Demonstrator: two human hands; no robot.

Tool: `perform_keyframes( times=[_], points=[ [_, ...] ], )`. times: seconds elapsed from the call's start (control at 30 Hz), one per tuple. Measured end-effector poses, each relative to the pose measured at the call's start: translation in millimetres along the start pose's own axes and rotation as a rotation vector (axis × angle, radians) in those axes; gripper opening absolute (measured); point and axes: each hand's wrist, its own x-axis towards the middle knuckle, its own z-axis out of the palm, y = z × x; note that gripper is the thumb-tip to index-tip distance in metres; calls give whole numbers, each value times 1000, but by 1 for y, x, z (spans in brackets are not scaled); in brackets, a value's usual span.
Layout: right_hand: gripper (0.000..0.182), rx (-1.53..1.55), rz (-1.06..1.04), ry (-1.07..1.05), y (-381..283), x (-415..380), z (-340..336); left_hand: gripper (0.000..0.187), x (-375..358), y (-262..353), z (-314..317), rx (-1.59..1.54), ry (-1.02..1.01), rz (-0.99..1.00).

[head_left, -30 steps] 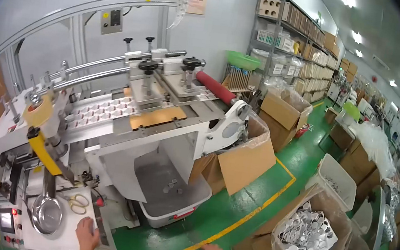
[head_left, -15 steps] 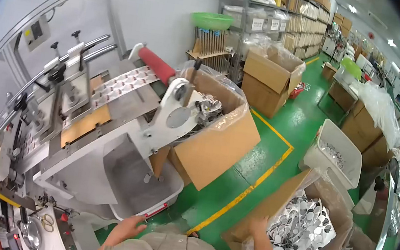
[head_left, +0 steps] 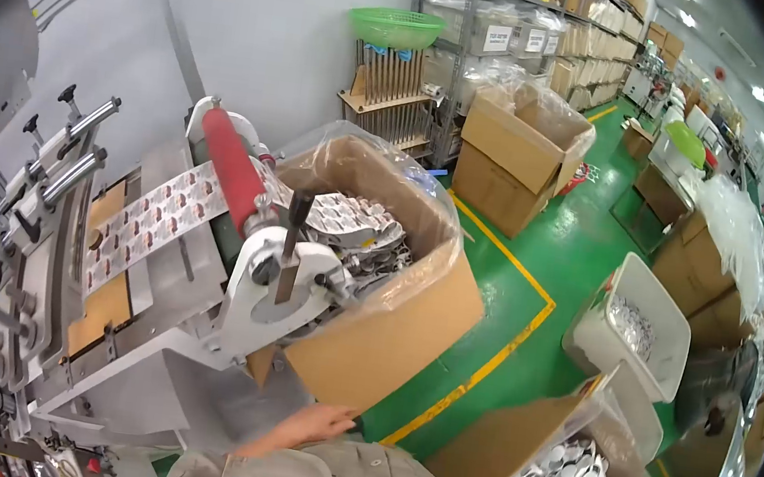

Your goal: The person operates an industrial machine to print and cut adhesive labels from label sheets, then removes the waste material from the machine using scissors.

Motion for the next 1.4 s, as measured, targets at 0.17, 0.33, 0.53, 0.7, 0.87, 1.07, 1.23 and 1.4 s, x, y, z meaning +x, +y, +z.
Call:
perform_keyframes(
  times=[0.17,0.33,0.53,0.7,0.87,1.07,1.23,1.4],
  points=[
    [31,271,56,-185,40,69,-37,37,108,2,21,-305,94,228],
    [31,287,-1,-392,109,151,-78,34,164,54,-29,-419,230,21],
    [33,-95,-219,-561,239,293,-174,34,260,39,-40,-609,819,-161],
    [32,-116,-364,-135,315,415,-264,36,354,13,-78,-708,1059,-311],
    [28,-147,-483,5,250,478,-348,47,423,-51,-85,-347,1302,-436],
    [29,-43,-588,-184,154,440,-408,58,467,-65,-114,-299,1344,-732],
    [24,81,-646,-339,94,458,-430,54,468,-56,-122,-140,1425,-581],
    [26,166,-742,-375,12,516,-465,47,442,-10,-165,-109,1518,-423]
  ],
)
